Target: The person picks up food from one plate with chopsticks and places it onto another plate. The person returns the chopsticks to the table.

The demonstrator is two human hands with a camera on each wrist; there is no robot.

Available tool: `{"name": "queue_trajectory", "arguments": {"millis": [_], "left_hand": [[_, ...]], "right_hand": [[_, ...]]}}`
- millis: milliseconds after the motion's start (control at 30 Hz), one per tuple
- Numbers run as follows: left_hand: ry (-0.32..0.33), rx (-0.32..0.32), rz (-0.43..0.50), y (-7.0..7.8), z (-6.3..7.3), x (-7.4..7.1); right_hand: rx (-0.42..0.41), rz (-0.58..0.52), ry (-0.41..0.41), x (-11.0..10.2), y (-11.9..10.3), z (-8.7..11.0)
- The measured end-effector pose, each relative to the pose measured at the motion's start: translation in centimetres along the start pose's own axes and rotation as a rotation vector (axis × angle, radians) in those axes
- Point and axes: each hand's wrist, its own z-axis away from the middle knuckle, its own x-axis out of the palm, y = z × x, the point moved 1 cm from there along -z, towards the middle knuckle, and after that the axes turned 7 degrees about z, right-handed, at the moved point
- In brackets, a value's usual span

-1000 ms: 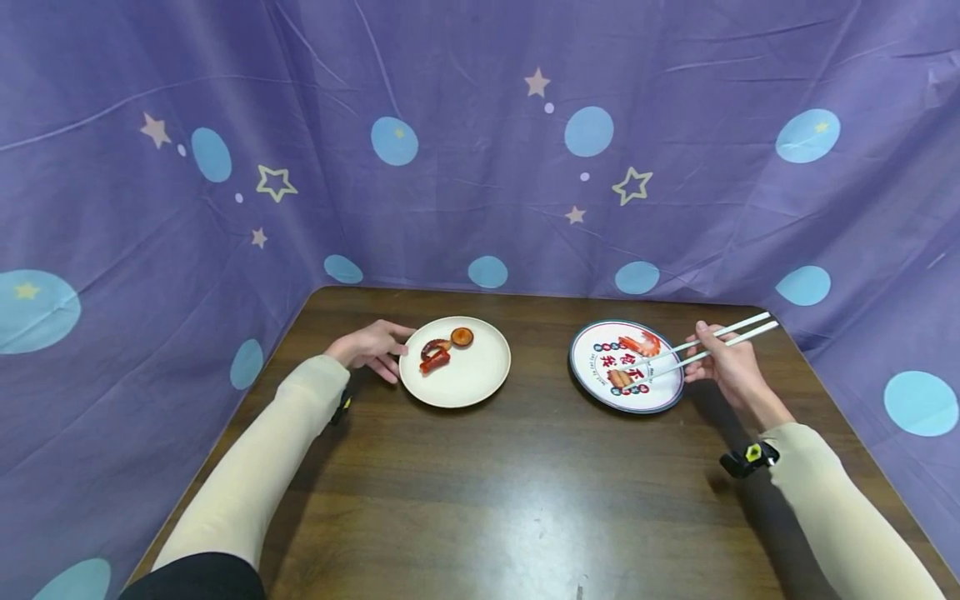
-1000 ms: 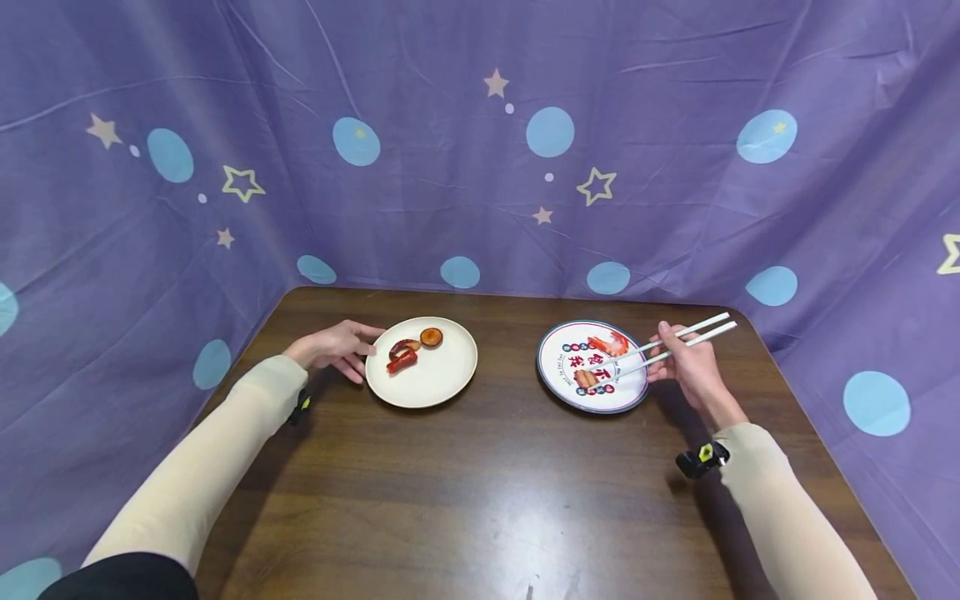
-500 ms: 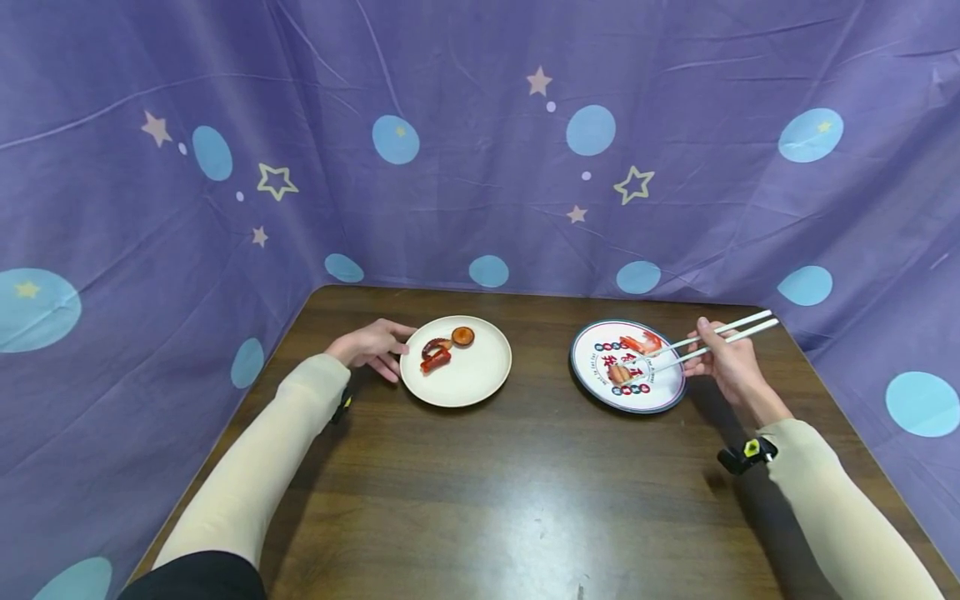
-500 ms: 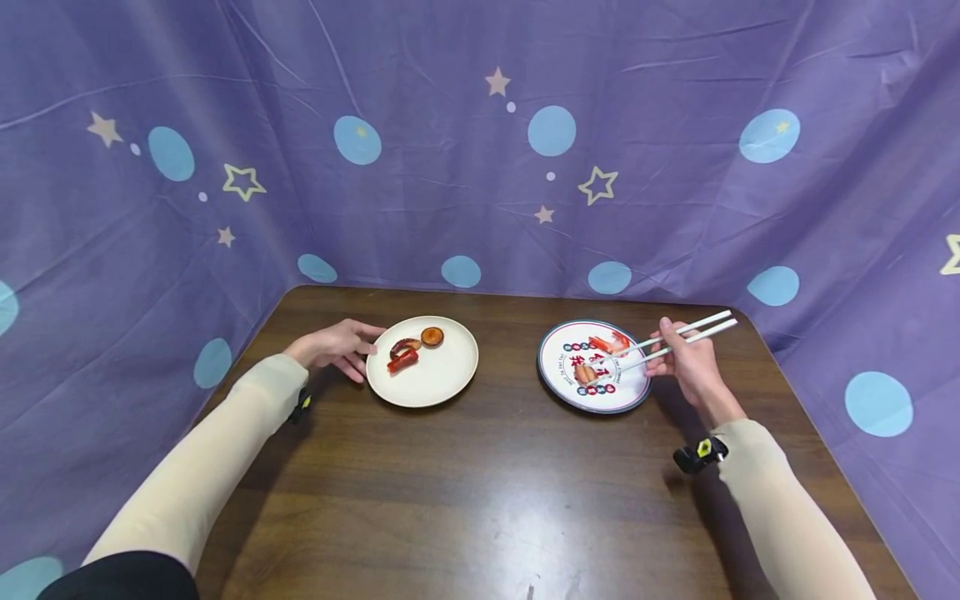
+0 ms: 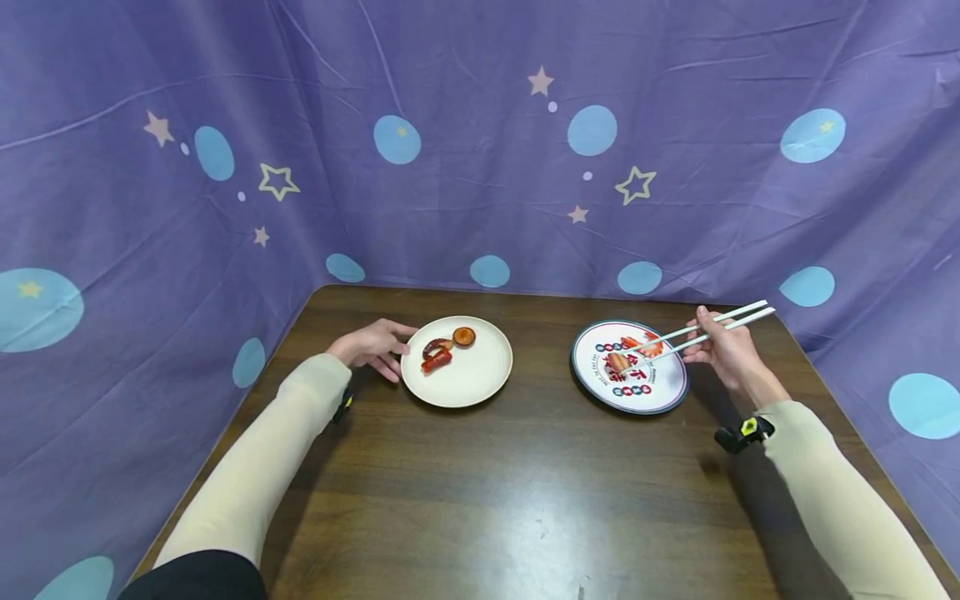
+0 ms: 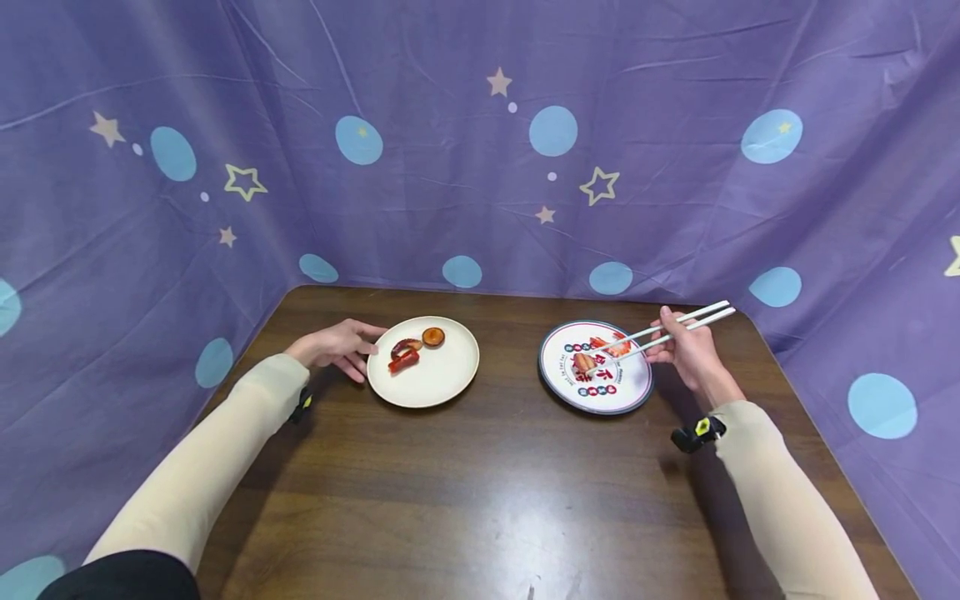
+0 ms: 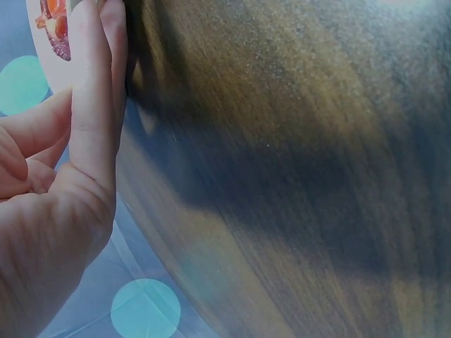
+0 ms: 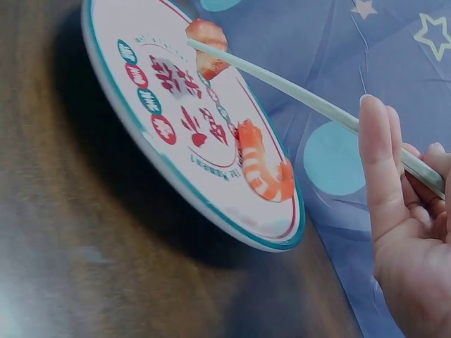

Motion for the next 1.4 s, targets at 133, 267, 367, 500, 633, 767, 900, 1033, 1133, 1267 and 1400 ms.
{"name": "queue_trajectory", "arguments": {"millis": [133, 267, 367, 500, 633, 767, 900, 1033, 1133, 1267, 1400], "left_hand": [[0.0, 0.0, 0.002, -0.1, 0.0, 0.0], [-0.001, -0.001, 0.004, 0.0, -0.2, 0.0], [-0.003, -0.002, 0.002, 0.0, -0.2, 0.0], [0.0, -0.005, -0.004, 0.1, -0.2, -0.1], [0.007, -0.01, -0.007, 0.0, -0.1, -0.1], [0.008, -0.013, -0.01, 0.0, -0.1, 0.0], [0.004, -0.009, -0.014, 0.1, -0.1, 0.0], [0.0, -0.009, -0.014, 0.2, -0.1, 0.1], [0.0, -0.012, -0.014, 0.2, 0.1, 0.2], [0.003, -0.016, -0.015, 0.3, 0.2, 0.2], [0.002, -0.019, -0.013, 0.4, 0.1, 0.2]], "right_hand": [[0.023, -0.003, -0.016, -0.4, -0.2, -0.8], [0.052, -0.001, -0.026, -0.8, -0.5, -1.6], [0.072, -0.002, -0.028, -1.1, -0.7, -2.2], [0.085, -0.007, -0.034, -1.2, -0.9, -2.8], [0.092, -0.007, -0.043, -1.2, -1.2, -3.3], [0.101, 0.001, -0.044, -1.0, -1.3, -3.7], [0.106, 0.011, -0.039, -0.9, -1.4, -4.1], [0.115, 0.014, -0.033, -0.7, -1.6, -4.5], [0.118, 0.013, -0.032, -0.5, -1.7, -4.7], [0.127, 0.01, -0.034, -0.2, -2.0, -4.9], [0.139, 0.001, -0.033, 0.1, -2.2, -5.1]]}}
